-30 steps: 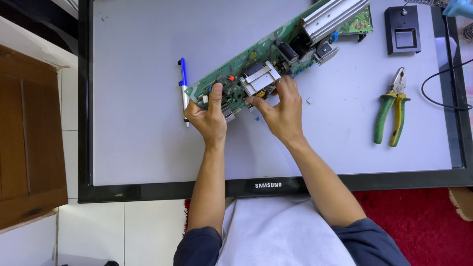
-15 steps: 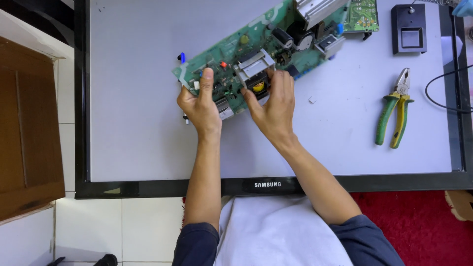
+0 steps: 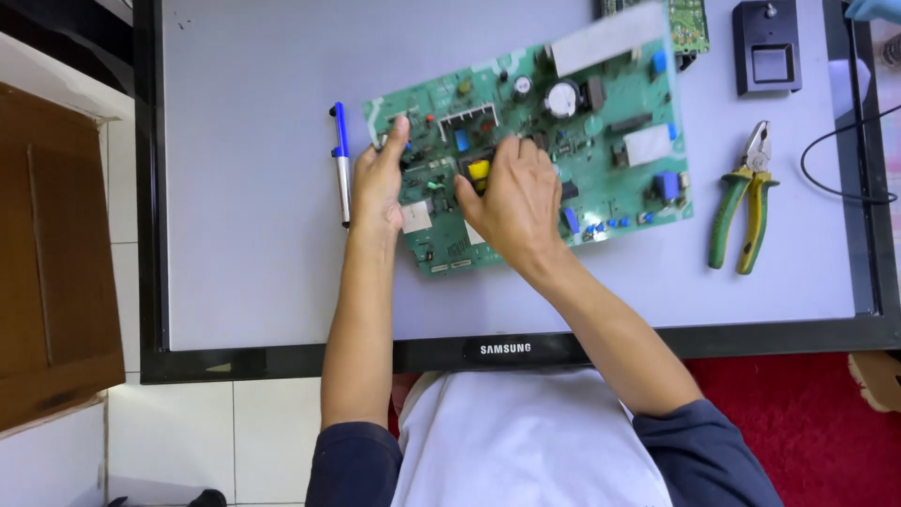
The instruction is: The person works on a green circuit board placed on a white surface, using their hands to touch and manipulate various components. They flip the board over to inspect the back and then return to the front side to continue handling the electronic parts.
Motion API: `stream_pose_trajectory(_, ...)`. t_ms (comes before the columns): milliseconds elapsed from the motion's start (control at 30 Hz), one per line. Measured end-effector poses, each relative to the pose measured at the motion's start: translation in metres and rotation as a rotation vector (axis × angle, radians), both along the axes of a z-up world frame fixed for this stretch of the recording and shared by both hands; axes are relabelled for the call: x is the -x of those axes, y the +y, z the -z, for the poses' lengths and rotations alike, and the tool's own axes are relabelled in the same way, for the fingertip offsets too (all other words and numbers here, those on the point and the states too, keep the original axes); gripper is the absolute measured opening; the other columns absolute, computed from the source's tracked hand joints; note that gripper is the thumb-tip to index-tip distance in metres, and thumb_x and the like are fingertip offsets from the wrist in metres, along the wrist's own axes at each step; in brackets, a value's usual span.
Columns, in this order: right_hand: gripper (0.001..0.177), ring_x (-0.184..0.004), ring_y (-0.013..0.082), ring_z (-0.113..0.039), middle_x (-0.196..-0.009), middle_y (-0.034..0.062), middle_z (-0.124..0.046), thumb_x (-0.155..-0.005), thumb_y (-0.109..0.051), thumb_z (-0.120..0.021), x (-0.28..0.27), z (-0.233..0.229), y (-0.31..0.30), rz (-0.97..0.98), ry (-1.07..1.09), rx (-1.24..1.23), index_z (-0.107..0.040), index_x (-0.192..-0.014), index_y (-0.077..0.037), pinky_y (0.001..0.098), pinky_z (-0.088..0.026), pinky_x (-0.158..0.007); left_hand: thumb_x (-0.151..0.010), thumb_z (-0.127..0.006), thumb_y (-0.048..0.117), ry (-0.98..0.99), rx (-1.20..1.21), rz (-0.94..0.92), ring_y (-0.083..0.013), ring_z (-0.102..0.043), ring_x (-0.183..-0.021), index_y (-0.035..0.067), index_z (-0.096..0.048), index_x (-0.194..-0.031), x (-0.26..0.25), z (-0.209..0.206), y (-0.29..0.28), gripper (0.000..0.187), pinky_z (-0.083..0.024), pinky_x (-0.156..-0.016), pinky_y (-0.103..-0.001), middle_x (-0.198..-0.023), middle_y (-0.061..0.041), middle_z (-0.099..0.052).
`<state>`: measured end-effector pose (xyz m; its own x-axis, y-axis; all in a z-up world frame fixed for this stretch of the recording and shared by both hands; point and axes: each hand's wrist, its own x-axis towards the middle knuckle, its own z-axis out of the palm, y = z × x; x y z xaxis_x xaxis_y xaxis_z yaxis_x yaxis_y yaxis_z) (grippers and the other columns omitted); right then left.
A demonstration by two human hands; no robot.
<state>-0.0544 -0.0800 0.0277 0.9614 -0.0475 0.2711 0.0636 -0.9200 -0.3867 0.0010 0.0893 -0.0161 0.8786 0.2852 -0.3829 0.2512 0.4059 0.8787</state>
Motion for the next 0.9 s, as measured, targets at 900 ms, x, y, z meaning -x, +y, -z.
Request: stream_pose_trajectory(900,0.074,-0.056,0.0292,-0.071,-0.055,0.0107,-0.064,-0.104,-0.067,-0.061,-0.066,-0.021,-0.025,-0.227,0.615,0.265,-0.076,-0.062,-0.008,0.0373,-0.058,-0.055,-0.084,-0.089,0.032,0.064,-0.879,0.167,-0.0406,-0.051,-0.137,-0.002,-0.056,-0.149,-0.017,0.069,-0.006,0.08,-0.04,-0.12,-0.046,-0.141,-0.018,-0.048)
